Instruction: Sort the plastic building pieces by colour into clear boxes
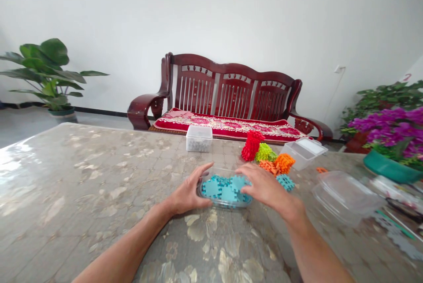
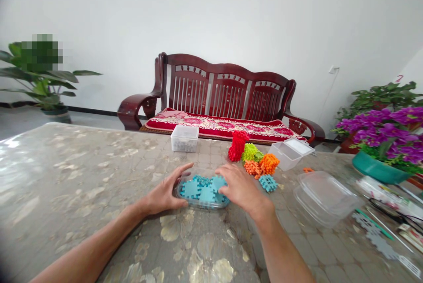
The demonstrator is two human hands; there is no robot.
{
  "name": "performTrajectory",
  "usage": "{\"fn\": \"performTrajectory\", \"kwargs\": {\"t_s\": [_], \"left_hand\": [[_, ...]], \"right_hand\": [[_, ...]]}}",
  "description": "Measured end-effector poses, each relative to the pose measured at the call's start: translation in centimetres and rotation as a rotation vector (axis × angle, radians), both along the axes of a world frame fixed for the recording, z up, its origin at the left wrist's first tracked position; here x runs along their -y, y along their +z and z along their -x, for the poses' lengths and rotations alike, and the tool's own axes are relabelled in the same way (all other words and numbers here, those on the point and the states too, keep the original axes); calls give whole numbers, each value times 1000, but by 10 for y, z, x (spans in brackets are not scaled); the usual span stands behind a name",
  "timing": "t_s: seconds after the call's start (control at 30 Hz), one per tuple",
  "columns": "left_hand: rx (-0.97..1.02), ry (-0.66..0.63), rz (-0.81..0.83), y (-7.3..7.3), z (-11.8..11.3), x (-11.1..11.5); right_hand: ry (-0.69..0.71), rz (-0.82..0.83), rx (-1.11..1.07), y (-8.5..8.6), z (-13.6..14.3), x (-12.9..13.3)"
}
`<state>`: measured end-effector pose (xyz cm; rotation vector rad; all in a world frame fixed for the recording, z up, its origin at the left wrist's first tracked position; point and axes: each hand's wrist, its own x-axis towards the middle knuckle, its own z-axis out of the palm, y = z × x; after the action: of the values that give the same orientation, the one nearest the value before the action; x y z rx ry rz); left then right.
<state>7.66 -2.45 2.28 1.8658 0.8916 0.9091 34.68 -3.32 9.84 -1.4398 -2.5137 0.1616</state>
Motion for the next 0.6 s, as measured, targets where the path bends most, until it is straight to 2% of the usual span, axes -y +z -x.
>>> {"fn": "performTrajectory", "kwargs": {"t_s": [0.27,0.4,0.47,0.6], "left_hand": [[-6,4,-10,-3,1,-1],[3,3,-7,0,0,0],[4,6,8,0,0,1],[2,7,2,-1,0,-1]], "right_hand": [[33,83,85,-6,8,0],[46,88,16,-1,5,-4],[-40,68,-35,6,-8,-9],[-421,76,39,14,-58,-20]]}}
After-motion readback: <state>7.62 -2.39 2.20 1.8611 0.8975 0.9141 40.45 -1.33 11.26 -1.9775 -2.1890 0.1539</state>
